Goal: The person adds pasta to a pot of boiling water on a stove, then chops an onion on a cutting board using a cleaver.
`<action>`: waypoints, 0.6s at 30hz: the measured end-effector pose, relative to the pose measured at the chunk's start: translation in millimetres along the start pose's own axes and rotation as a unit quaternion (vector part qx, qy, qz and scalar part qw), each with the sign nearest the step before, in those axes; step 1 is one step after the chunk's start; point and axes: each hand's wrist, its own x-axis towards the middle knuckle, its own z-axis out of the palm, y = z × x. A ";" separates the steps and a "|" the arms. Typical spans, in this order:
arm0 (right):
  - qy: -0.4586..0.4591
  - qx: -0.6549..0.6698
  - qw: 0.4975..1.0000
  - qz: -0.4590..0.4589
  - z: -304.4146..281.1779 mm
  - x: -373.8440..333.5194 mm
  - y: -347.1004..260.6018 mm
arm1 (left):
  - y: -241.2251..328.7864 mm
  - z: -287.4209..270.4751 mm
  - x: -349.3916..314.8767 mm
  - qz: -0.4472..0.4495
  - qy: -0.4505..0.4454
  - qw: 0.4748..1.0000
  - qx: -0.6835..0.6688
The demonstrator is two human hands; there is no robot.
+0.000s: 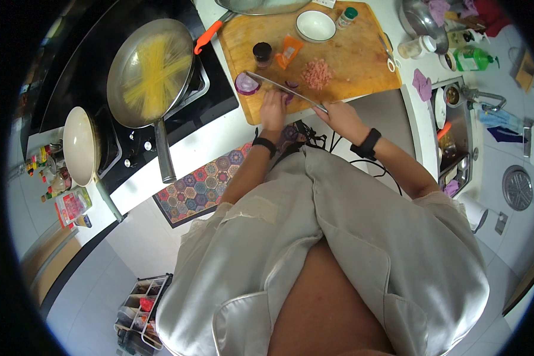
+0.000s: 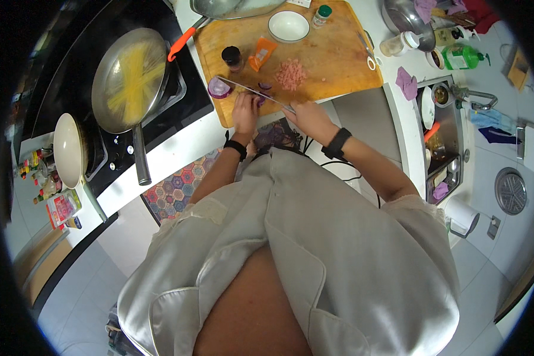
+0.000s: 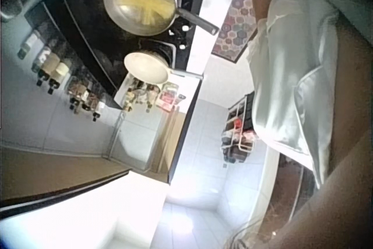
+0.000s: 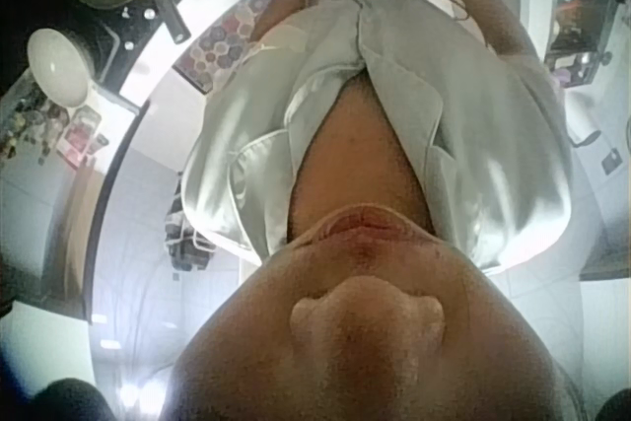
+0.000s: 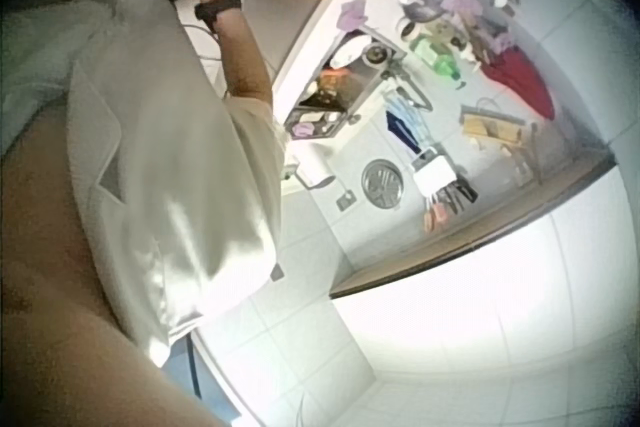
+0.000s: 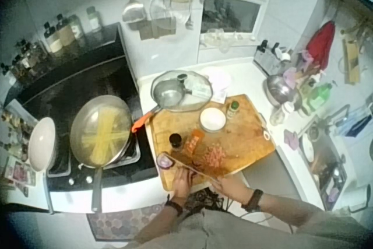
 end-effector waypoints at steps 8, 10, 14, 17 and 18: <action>0.006 0.002 1.000 0.015 21.3 6.4 -2.2 | 3.5 -0.6 -2.6 -0.024 0.001 0.999 -0.030; -0.002 0.003 1.000 0.028 30.0 11.6 2.8 | 6.7 1.1 -3.1 -0.011 0.015 1.000 -0.016; -0.009 0.000 1.000 0.025 25.2 12.7 7.5 | 13.0 -6.0 -3.8 0.004 -0.005 1.000 0.005; -0.021 -0.012 0.999 0.022 15.8 7.4 15.2 | 8.3 -10.6 0.8 0.045 0.010 0.998 0.031; -0.027 -0.014 0.999 0.016 12.0 5.6 19.2 | 4.4 -13.6 1.3 0.048 0.011 0.998 0.032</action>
